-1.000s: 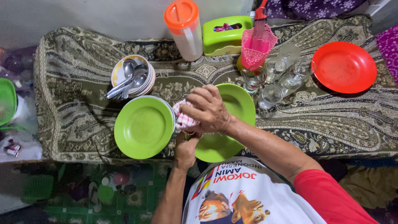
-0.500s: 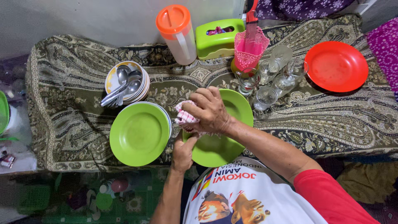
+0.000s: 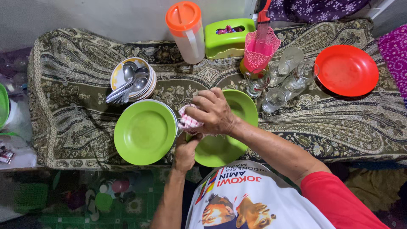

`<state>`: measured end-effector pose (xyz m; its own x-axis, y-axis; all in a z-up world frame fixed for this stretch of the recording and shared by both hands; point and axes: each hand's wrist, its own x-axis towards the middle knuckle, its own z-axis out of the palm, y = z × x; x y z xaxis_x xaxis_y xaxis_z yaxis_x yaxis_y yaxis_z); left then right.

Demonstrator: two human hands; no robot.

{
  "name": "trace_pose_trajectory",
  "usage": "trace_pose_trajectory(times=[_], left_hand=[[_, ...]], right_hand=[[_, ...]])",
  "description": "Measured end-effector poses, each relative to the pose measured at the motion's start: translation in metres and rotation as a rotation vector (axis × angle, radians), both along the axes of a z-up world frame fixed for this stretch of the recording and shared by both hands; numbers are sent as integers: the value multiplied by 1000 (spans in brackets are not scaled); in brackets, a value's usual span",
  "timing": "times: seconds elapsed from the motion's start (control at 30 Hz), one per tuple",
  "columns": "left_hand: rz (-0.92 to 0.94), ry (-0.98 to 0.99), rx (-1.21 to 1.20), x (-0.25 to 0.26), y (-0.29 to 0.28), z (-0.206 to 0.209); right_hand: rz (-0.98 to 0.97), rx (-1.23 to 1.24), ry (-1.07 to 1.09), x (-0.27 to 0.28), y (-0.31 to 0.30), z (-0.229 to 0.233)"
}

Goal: The person wipes several plates with a cloth, handling each one individually and turning them over to wipe both sides.

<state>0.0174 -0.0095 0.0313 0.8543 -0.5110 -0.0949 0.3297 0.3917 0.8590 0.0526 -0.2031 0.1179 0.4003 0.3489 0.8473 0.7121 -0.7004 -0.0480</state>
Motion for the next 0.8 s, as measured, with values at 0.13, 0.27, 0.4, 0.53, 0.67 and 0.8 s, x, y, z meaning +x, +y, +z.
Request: trace_pose_trajectory(times=[0.13, 0.27, 0.4, 0.53, 0.67, 0.8], left_hand=[[180, -112, 33, -15, -9, -5], [177, 29, -192, -23, -10, -7], [96, 57, -130, -12, 2, -11], [42, -25, 39, -6, 5, -10], [129, -1, -175, -13, -6, -2], [337, -9, -251, -17, -8, 5]], right_hand=[[-30, 45, 26, 4, -1, 4], [-262, 121, 147, 15, -18, -2], [-175, 92, 183, 8, -15, -2], [6, -10, 29, -3, 3, 1], [-175, 48, 130, 5, -5, -15], [-534, 178, 312, 12, -17, -40]])
